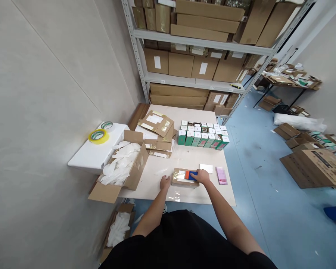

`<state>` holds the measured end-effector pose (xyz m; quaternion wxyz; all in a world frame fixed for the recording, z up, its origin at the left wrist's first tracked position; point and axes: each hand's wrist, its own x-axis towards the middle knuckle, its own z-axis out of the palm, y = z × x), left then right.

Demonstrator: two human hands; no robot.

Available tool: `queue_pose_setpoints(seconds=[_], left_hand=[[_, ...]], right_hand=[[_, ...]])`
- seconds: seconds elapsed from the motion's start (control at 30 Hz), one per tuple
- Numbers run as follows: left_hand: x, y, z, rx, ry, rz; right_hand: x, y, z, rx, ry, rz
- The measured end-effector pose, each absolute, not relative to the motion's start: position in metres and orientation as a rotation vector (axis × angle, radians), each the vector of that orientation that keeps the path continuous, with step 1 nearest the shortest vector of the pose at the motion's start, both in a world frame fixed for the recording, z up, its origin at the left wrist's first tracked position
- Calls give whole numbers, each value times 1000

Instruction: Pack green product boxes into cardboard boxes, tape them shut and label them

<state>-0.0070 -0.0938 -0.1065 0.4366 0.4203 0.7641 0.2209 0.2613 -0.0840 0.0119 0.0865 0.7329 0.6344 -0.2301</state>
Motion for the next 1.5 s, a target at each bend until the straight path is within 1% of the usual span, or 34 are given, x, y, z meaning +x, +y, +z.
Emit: queue_pose_setpoints(seconds=[0.23, 0.5, 0.67, 0.8, 0.9, 1.07, 1.27, 1.5], left_hand=[[11, -77, -90, 1177, 1843, 491], [23, -72, -80, 1201, 1909, 318], [31, -75, -78, 1240, 1931, 255], [33, -77, -80, 1259, 1929, 237], [31, -75, -81, 1251, 1922, 228], [27, -67, -84, 1189, 1925, 239], [24, -61, -90, 1154, 1920, 249], [5, -59, -95, 1182, 1839, 272]], right_hand=[[268, -67, 22, 2081, 1880, -766], [272, -68, 23, 2139, 1851, -803], [323, -79, 22, 2154, 1839, -686], [377, -98, 19, 2216, 1745, -660], [394, -108, 15, 2257, 1728, -655], [393, -113, 10, 2276, 1693, -682], [384, -117, 8, 2289, 1655, -638], [372, -124, 10, 2321, 1597, -770]])
